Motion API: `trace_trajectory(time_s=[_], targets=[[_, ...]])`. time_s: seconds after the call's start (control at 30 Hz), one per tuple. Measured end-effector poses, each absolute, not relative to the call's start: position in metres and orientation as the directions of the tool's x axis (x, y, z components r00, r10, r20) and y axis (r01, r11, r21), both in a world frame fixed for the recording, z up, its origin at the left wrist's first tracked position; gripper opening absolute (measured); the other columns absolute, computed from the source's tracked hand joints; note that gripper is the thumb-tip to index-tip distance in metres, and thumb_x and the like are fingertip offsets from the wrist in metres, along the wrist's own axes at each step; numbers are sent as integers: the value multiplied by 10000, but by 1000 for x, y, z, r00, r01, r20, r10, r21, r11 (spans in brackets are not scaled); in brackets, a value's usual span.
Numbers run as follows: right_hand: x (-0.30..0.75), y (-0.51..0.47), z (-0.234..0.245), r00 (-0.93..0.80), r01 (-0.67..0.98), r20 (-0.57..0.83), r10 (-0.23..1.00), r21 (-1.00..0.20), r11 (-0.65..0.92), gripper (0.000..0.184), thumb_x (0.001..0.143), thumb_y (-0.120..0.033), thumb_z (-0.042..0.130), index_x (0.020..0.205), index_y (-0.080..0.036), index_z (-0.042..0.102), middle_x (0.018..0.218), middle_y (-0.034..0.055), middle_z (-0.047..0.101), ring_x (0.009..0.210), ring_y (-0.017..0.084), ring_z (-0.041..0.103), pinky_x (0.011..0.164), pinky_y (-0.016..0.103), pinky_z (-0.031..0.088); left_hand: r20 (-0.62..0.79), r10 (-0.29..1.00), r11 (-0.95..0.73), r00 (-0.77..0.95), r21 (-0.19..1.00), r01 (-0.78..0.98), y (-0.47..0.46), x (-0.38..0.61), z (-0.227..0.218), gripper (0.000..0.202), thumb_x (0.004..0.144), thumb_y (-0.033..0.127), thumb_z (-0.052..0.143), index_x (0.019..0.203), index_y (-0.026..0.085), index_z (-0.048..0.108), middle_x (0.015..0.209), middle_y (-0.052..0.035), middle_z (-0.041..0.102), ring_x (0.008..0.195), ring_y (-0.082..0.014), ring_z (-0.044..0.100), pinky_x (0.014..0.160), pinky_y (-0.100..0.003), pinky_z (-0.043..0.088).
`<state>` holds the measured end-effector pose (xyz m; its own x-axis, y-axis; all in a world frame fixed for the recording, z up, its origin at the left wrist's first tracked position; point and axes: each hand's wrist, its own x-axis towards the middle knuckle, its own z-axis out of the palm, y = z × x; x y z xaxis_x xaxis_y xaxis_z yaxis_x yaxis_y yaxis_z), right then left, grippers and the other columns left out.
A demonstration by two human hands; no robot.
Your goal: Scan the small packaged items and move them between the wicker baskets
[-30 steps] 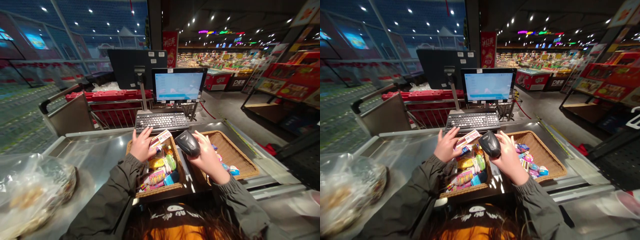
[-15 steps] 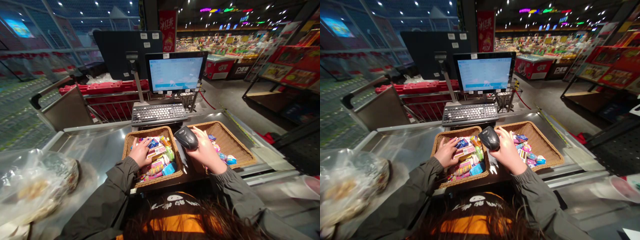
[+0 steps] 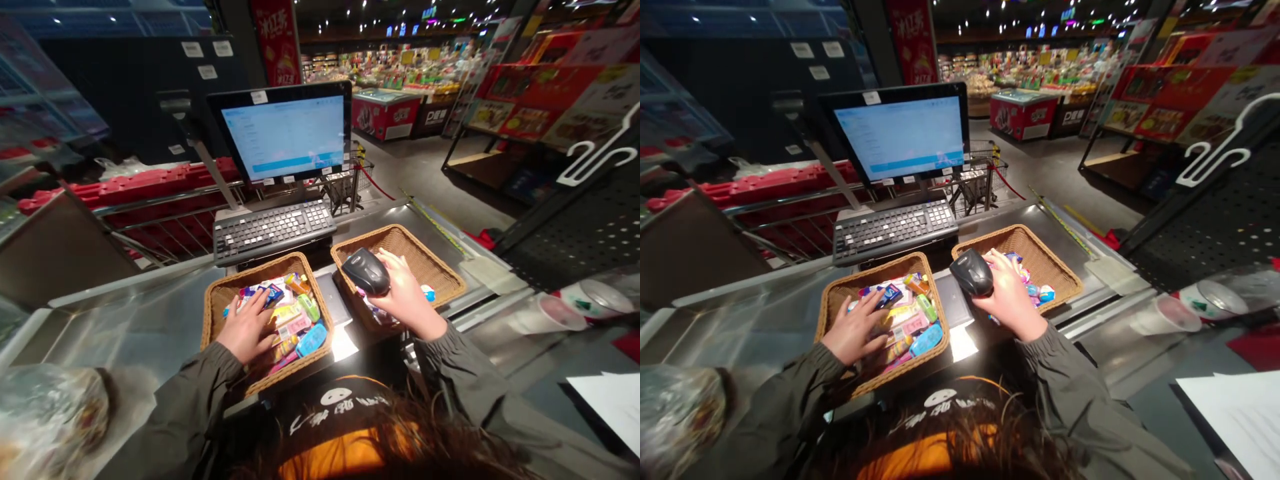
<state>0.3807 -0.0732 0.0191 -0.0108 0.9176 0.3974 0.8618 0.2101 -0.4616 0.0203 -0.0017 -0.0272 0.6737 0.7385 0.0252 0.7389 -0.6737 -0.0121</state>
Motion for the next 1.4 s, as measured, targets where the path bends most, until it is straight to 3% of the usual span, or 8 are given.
trace_trajectory(time_s=[0.27,0.43,0.6,0.8,1.03,1.2,1.33,1.4], targets=[[472,-89,19,237,899,507,829,-438,11,516,734,-398,685,1184,-160,600,1255,194,629,1342,413,464,1111,673,297,170,577,-812,799,8,584,25,122,5,358,882,429,608,1157,210,679,1541,-164,416,1450,-354,342,1147,-672,222],[505,-86,30,268,909,585,765,-416,-1,607,730,-429,675,1255,-151,554,1270,201,618,1335,414,472,1112,655,316,86,527,-849,845,1,529,57,212,-7,397,845,437,671,1152,187,690,1557,-186,381,1467,-360,299,1138,-681,235],[515,-75,40,216,911,588,779,-408,56,575,709,-394,699,1237,-208,567,1269,162,630,1343,419,468,1123,678,283,-57,484,-873,873,-102,477,92,289,-44,389,812,413,700,1094,145,721,1551,-203,384,1466,-347,295,1160,-664,210],[519,-64,38,192,890,560,806,-445,97,513,716,-340,686,1201,-205,587,1266,169,623,1364,408,443,1137,672,272,-106,439,-896,892,-126,426,117,334,-79,318,773,300,718,1036,127,757,1436,-219,524,1428,-375,354,1168,-667,180],[525,-50,30,202,883,530,824,-462,81,483,714,-322,691,1175,-207,604,1275,165,626,1361,413,451,1128,694,265,-96,390,-918,916,-121,378,120,352,-95,318,883,143,511,1088,116,752,1343,-196,614,1452,-327,340,1207,-637,113],[532,-46,25,211,886,556,804,-457,83,446,726,-329,682,1143,-190,612,1262,174,628,1346,405,471,1117,666,321,-20,408,-907,913,-122,403,126,351,-80,304,920,143,476,1013,132,765,1468,-176,511,1480,-329,285,1198,-669,109],[537,-48,18,248,883,568,785,-465,58,493,726,-350,684,1188,-198,597,1263,162,627,1342,393,476,1120,653,326,194,348,-915,917,-141,377,132,328,-45,281,940,160,496,802,175,741,1503,-89,491,1481,-308,296,1207,-660,-24],[537,-50,17,257,881,575,777,-471,56,517,734,-373,684,1213,-201,589,1270,162,628,1337,392,482,1120,655,323,319,281,-913,905,-200,354,132,309,-24,271,958,162,491,800,188,710,1488,-50,513,1473,-278,322,1210,-616,-110]])
